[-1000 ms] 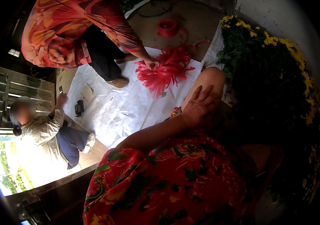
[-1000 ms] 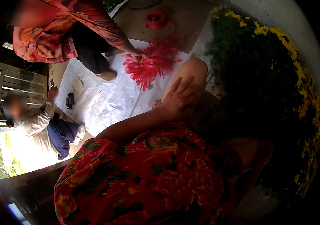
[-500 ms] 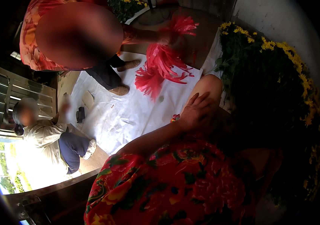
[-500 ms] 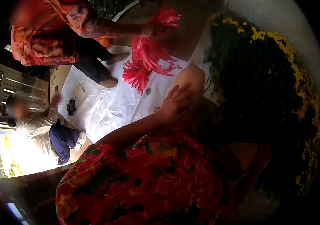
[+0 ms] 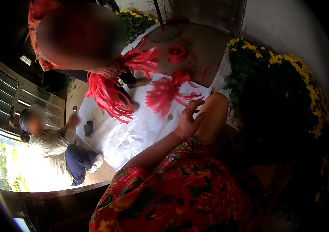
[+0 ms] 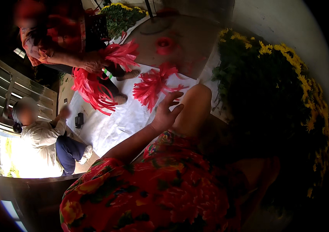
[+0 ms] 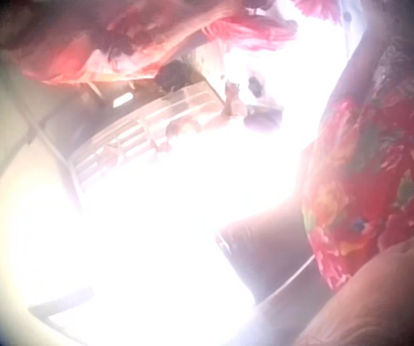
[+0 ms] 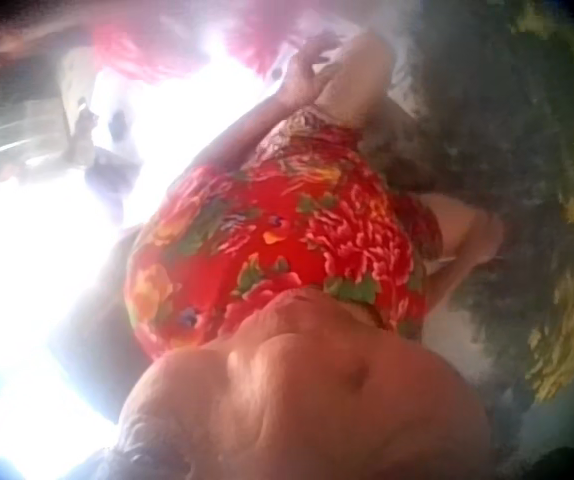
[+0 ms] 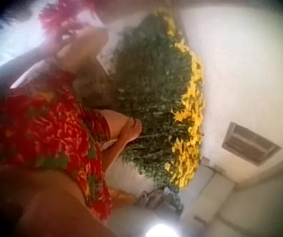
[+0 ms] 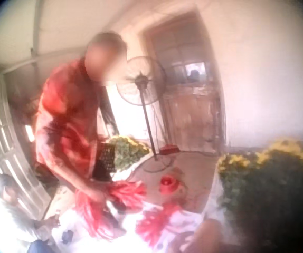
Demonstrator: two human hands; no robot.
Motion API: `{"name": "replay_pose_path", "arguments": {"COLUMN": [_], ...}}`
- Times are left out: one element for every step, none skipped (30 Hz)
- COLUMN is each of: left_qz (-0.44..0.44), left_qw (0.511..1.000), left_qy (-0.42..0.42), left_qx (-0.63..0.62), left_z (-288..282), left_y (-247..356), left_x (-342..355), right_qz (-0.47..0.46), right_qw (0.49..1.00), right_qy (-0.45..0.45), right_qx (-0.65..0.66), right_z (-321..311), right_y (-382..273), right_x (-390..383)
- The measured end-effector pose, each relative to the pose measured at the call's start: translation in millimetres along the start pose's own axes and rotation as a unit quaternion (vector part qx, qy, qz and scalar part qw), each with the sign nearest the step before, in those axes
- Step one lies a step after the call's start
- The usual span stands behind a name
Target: The person sits on the floor and arranges yellow chrysanthemums into bouquets, gathering stems, aligning them, and tying them with pink ribbons. The person handles the flowers by hand and places completed bouquets aside.
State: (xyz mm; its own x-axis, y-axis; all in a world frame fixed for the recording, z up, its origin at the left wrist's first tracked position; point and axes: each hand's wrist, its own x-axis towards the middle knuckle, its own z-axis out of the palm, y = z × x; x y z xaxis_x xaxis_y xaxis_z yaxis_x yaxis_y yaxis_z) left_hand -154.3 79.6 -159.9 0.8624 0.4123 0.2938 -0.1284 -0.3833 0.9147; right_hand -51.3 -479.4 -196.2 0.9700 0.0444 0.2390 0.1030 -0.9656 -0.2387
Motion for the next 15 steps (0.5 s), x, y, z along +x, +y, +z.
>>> {"name": "replay_pose_path", "arguments": {"left_qz": [-0.004,-0.008,-0.01,-0.054,-0.097,-0.14,-0.174,-0.164,-0.151,-0.096,-0.075,-0.053,-0.074,-0.09,-0.122], "left_qw": [1.0,0.998,0.996,0.982,0.954,0.924,0.899,0.875,0.848,0.895,0.913,0.921,0.904,0.872,0.758], "left_qy": [0.03,0.059,0.089,0.132,0.173,0.231,0.255,0.294,0.336,0.364,0.367,0.374,0.388,0.405,0.447], "left_qx": [-0.008,-0.017,-0.024,-0.125,-0.224,-0.271,-0.311,-0.348,-0.38,-0.24,-0.16,-0.094,-0.162,-0.261,-0.458], "left_z": [-8,-18,-29,-39,-50,-59,-75,-87,-104,-121,-140,-158,-172,-184,-175], "left_y": [7,14,19,14,10,19,13,5,-5,-30,-45,-55,-58,-63,-27], "left_x": [4,7,10,12,13,14,15,12,7,-1,-5,-11,-16,-19,-8], "right_qz": [0.006,0.004,0.002,0.0,0.01,0.021,0.032,0.012,-0.012,-0.038,-0.03,-0.024,-0.017,-0.015,-0.005], "right_qw": [1.0,1.0,1.0,0.999,0.999,0.998,0.998,0.999,0.999,0.999,0.999,0.999,0.999,0.999,0.999], "right_qy": [-0.007,-0.007,-0.006,-0.004,-0.001,0.0,0.005,0.012,0.016,0.02,0.015,0.007,0.0,-0.008,-0.008], "right_qx": [0.005,0.015,0.025,0.032,0.041,0.051,0.063,0.049,0.041,0.03,0.036,0.043,0.05,0.046,0.035], "right_z": [-2,1,5,6,9,13,16,16,20,23,24,18,11,8,-1], "right_y": [-2,1,6,13,18,23,29,36,40,41,42,29,19,13,12], "right_x": [0,0,-1,-2,-2,-2,-1,-2,0,3,4,2,1,2,0]}}
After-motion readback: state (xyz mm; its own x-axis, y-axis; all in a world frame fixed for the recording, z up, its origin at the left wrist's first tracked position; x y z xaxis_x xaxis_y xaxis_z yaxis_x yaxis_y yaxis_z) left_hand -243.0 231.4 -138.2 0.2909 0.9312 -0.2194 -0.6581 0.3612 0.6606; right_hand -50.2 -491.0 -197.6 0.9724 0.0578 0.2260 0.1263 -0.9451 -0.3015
